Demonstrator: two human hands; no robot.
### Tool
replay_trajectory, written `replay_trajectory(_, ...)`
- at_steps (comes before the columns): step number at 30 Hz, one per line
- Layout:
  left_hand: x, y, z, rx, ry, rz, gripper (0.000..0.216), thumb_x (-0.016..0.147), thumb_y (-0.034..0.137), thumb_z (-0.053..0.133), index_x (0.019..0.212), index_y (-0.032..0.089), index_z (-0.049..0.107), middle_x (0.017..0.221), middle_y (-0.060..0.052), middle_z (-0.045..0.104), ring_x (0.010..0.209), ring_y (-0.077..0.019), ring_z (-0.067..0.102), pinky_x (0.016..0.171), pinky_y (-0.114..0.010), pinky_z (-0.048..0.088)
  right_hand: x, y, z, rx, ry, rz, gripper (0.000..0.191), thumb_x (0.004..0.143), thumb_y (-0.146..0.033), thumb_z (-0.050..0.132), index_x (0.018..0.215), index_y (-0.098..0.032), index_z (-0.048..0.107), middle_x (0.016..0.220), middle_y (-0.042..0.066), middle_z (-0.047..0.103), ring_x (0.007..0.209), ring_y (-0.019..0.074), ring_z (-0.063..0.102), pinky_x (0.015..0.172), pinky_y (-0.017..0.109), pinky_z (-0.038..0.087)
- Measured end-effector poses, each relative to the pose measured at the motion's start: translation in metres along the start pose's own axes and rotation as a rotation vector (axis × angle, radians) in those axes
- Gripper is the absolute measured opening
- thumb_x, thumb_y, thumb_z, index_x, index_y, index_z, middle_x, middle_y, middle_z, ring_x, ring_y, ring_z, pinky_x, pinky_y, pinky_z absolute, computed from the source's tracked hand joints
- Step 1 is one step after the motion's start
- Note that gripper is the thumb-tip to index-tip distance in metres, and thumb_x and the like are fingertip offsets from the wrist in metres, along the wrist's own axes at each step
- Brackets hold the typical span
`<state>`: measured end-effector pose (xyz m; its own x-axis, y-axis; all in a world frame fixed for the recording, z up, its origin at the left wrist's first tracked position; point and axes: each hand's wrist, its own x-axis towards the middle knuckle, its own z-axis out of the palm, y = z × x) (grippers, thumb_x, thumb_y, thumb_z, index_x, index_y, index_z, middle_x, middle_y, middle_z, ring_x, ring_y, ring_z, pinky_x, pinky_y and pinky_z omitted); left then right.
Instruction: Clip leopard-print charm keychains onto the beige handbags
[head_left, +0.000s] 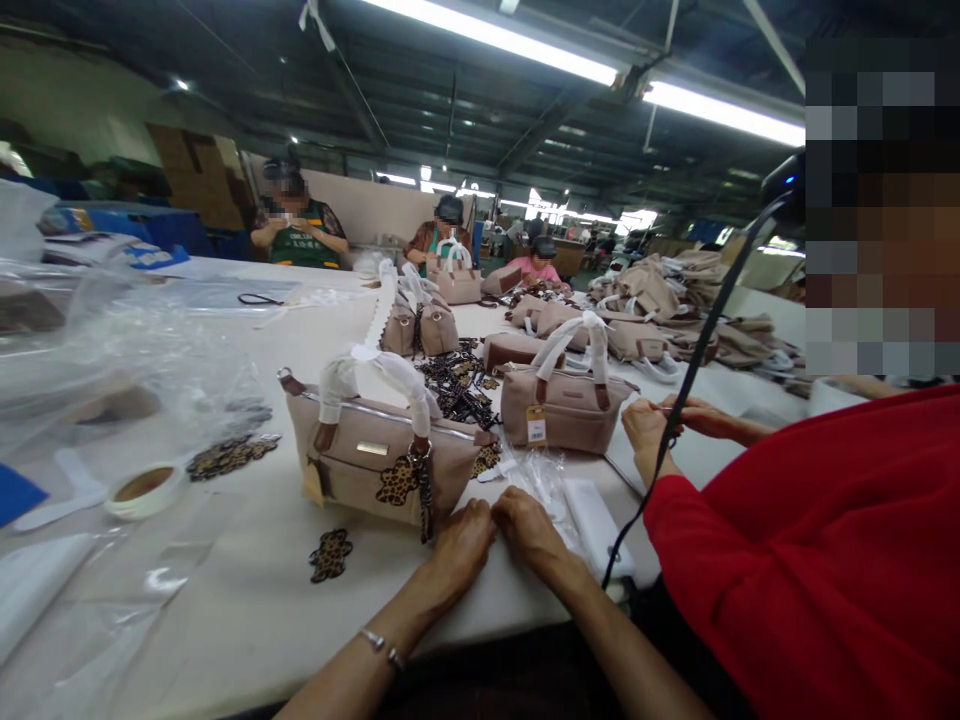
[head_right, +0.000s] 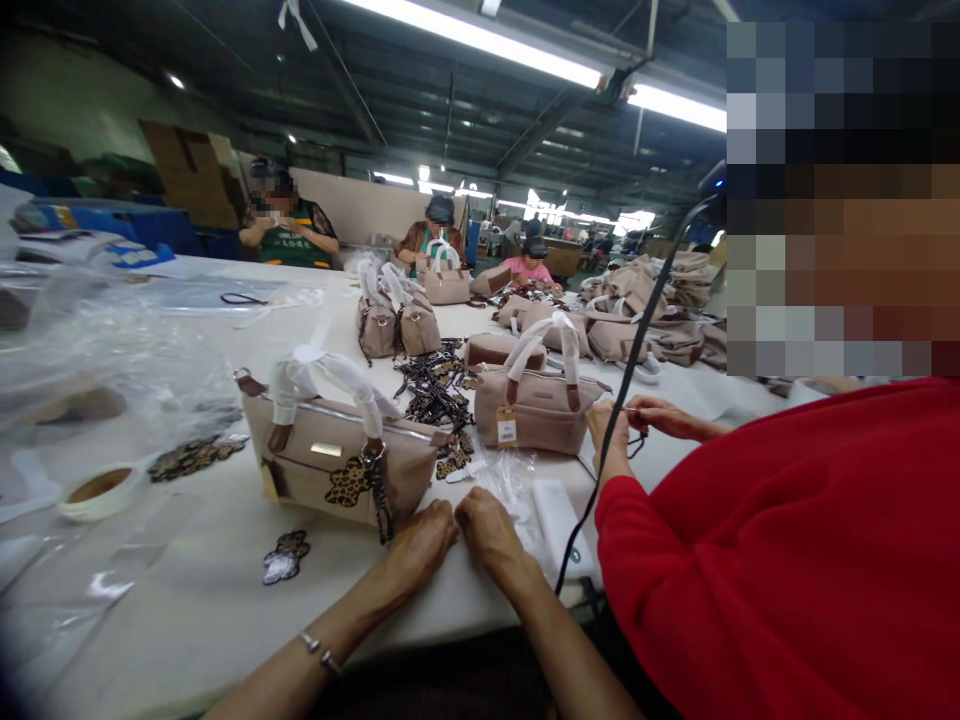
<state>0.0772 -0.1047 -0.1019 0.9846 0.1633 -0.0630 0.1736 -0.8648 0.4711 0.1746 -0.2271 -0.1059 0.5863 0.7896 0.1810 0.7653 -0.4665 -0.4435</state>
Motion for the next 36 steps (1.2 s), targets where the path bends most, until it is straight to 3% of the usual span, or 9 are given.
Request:
replay_trajectory(5, -0.035, -0.01, -0.011, -0.07, -0.056, 0.001, 0.01, 0.086, 0.019, 0.044, 0.091, 0.018, 0.053, 0.093, -0.01, 0.067, 0.087, -0.0234, 0.062, 0.075, -0.032, 0.043, 0.006, 0.019, 0.0, -0.06, 0.042, 0.044, 0.027, 0.084, -0.006, 0.046, 0.072, -0.017, 0.068, 0.078, 0.004, 0.061, 0.076, 0.0152, 0.056, 0.073, 0.025, 0.042)
replay_trajectory(9, -0.073, -0.031, -0.026, -0.339, -0.095, -0.01, 0.01, 0.084, 0.025, 0.043, 0.077, 0.021, 0.048, 0.077, -0.001, 0.061, 0.074, -0.0177, 0.057, 0.067, -0.027, 0.041, 0.01, 0.028, -0.001, -0.074, 0.055, 0.059, 0.028, 0.086, -0.007, 0.046, 0.07, -0.016, 0.067, 0.078, 0.004, 0.059, 0.075, 0.0151, 0.054, 0.072, 0.024, 0.04)
replay_trajectory(12, -0.092, -0.041, -0.036, -0.57, -0.13, -0.126, 0.013, 0.083, 0.03, 0.041, 0.073, 0.021, 0.042, 0.067, 0.004, 0.051, 0.058, -0.0129, 0.051, 0.052, -0.022, 0.038, 0.011, 0.029, 0.002, -0.071, 0.058, 0.067, 0.027, 0.085, -0.006, 0.047, 0.069, -0.016, 0.065, 0.078, 0.004, 0.059, 0.076, 0.0153, 0.054, 0.072, 0.024, 0.039)
replay_trajectory(17, -0.108, -0.038, -0.036, -0.802, -0.283, -0.22, 0.018, 0.078, 0.038, 0.048, 0.074, 0.021, 0.043, 0.059, 0.007, 0.047, 0.045, -0.0089, 0.044, 0.038, -0.017, 0.032, 0.014, 0.026, 0.003, -0.049, 0.076, 0.109, 0.026, 0.082, -0.005, 0.047, 0.066, -0.015, 0.065, 0.077, 0.005, 0.06, 0.075, 0.0157, 0.053, 0.072, 0.025, 0.039)
replay_trajectory(23, -0.11, -0.037, -0.02, -0.902, -0.176, -0.314, 0.027, 0.072, 0.045, 0.054, 0.075, 0.019, 0.049, 0.051, 0.008, 0.043, 0.04, -0.0089, 0.045, 0.036, -0.019, 0.038, 0.023, 0.02, -0.017, 0.078, 0.121, 0.163, 0.019, 0.076, -0.01, 0.054, 0.073, -0.018, 0.071, 0.078, 0.004, 0.068, 0.076, 0.0175, 0.061, 0.075, 0.027, 0.045)
replay_trajectory(29, -0.111, -0.046, -0.021, -1.177, -0.078, -0.29, 0.042, 0.069, 0.058, 0.063, 0.075, 0.018, 0.048, 0.059, 0.006, 0.052, 0.043, -0.0073, 0.05, 0.037, -0.018, 0.041, 0.002, -0.026, -0.04, 0.268, 0.251, 0.151, 0.023, 0.087, -0.026, 0.052, 0.097, -0.02, 0.072, 0.097, 0.006, 0.07, 0.089, 0.0194, 0.064, 0.081, 0.032, 0.049)
replay_trajectory(31, -0.113, -0.046, -0.022, -1.285, -0.055, -0.289, 0.044, 0.069, 0.059, 0.064, 0.077, 0.018, 0.047, 0.061, 0.006, 0.054, 0.043, -0.0066, 0.05, 0.038, -0.018, 0.042, -0.014, -0.051, -0.038, 0.446, 0.151, 0.112, 0.02, 0.081, -0.025, 0.062, 0.097, -0.022, 0.073, 0.09, 0.004, 0.07, 0.08, 0.018, 0.064, 0.073, 0.029, 0.05)
replay_trajectory(33, -0.114, -0.043, -0.022, -1.349, -0.054, -0.292, 0.043, 0.072, 0.057, 0.063, 0.078, 0.018, 0.048, 0.061, 0.005, 0.056, 0.042, -0.0059, 0.049, 0.038, -0.016, 0.041, -0.03, -0.076, -0.031, 0.625, 0.009, 0.108, 0.031, 0.072, -0.02, 0.071, 0.102, -0.022, 0.072, 0.082, 0.001, 0.07, 0.071, 0.0158, 0.063, 0.066, 0.026, 0.049)
replay_trajectory(36, -0.115, -0.037, -0.016, -1.342, -0.086, -0.304, 0.039, 0.073, 0.054, 0.062, 0.077, 0.018, 0.048, 0.057, 0.005, 0.055, 0.04, -0.0058, 0.048, 0.035, -0.016, 0.038, -0.045, -0.104, -0.021, 0.835, -0.11, 0.172, 0.025, 0.073, -0.021, 0.07, 0.097, -0.022, 0.074, 0.072, -0.001, 0.067, 0.059, 0.0122, 0.06, 0.055, 0.022, 0.047)
